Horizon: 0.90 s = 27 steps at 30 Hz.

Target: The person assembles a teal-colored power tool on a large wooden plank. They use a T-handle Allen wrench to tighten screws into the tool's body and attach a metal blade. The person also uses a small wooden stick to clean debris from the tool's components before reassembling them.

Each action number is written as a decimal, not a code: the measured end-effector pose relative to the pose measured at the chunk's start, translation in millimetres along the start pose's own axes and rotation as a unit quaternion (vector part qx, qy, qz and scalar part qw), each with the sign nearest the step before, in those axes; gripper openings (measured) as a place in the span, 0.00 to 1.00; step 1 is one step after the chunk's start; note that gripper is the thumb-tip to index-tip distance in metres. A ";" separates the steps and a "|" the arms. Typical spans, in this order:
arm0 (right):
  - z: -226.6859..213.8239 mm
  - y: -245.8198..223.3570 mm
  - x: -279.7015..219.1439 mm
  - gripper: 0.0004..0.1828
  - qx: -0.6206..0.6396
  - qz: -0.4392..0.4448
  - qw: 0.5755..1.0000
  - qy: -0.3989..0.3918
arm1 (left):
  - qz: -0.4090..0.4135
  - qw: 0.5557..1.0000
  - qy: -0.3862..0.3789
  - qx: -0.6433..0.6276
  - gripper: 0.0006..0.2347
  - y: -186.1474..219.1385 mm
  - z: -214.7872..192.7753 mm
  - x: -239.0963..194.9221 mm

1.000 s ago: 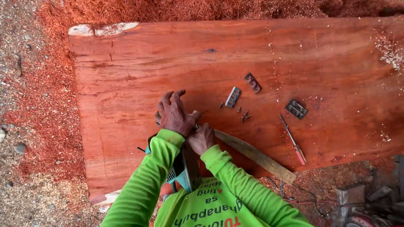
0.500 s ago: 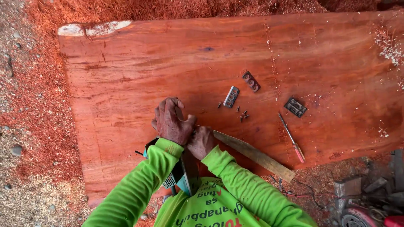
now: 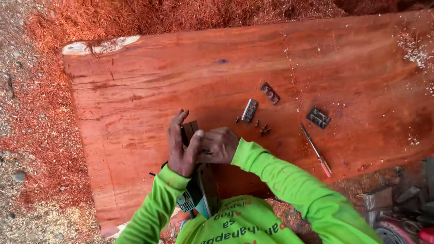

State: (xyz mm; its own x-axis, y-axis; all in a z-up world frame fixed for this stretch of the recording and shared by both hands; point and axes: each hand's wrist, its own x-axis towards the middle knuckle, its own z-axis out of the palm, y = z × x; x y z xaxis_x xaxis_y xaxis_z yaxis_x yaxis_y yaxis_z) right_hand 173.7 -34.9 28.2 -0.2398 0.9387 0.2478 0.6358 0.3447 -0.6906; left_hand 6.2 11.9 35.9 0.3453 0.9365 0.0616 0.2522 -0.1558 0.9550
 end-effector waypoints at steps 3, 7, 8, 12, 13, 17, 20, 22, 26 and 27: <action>-6.3 5.8 -0.3 0.23 -0.106 -0.111 0.985 -0.081 | 0.095 0.995 0.011 0.024 0.20 5.6 -11.5 -10.1; -9.8 -17.8 -2.7 0.19 -0.123 0.170 0.962 -0.176 | 0.213 0.945 -0.085 0.232 0.25 29.4 -27.5 -28.6; -12.3 -27.0 -0.5 0.16 -0.039 0.308 0.937 -0.159 | 0.214 0.929 -0.145 0.264 0.26 33.9 -29.1 -30.6; -21.5 -36.8 -30.3 0.16 -0.093 0.151 0.969 -0.172 | 0.196 0.914 -0.157 0.318 0.26 11.6 -20.6 -44.8; -24.4 -38.7 -32.7 0.22 0.010 0.154 0.981 -0.116 | 0.183 0.913 -0.161 0.327 0.26 8.5 -20.3 -43.8; -6.3 -26.7 -64.5 0.27 0.345 0.262 0.900 0.042 | 0.163 0.918 -0.172 0.316 0.19 -8.5 -18.9 -39.5; 32.7 -2.7 -76.4 0.34 0.538 0.305 0.780 0.100 | 0.167 0.926 -0.151 0.302 0.13 -49.0 -14.7 -38.0; 41.0 1.6 -80.0 0.35 0.588 0.335 0.729 0.101 | 0.148 0.936 -0.146 0.285 0.12 -51.6 -11.7 -35.7; 32.8 -10.4 -69.6 0.40 0.695 0.371 0.612 0.071 | 0.142 0.942 -0.153 0.263 0.12 -69.0 -10.7 -27.0; 40.5 -4.6 -72.7 0.40 0.694 0.369 0.614 0.075 | 0.146 0.941 -0.154 0.262 0.12 -72.3 -10.8 -27.6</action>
State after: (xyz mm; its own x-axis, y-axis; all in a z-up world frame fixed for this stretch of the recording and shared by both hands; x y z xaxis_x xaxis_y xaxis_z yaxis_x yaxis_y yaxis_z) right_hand 158.5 -105.1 -14.2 -0.1257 0.8612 -0.4925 -0.7313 -0.4159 -0.5406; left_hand -31.4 0.7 -31.7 0.6952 0.7060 0.1351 0.4887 -0.6020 0.6315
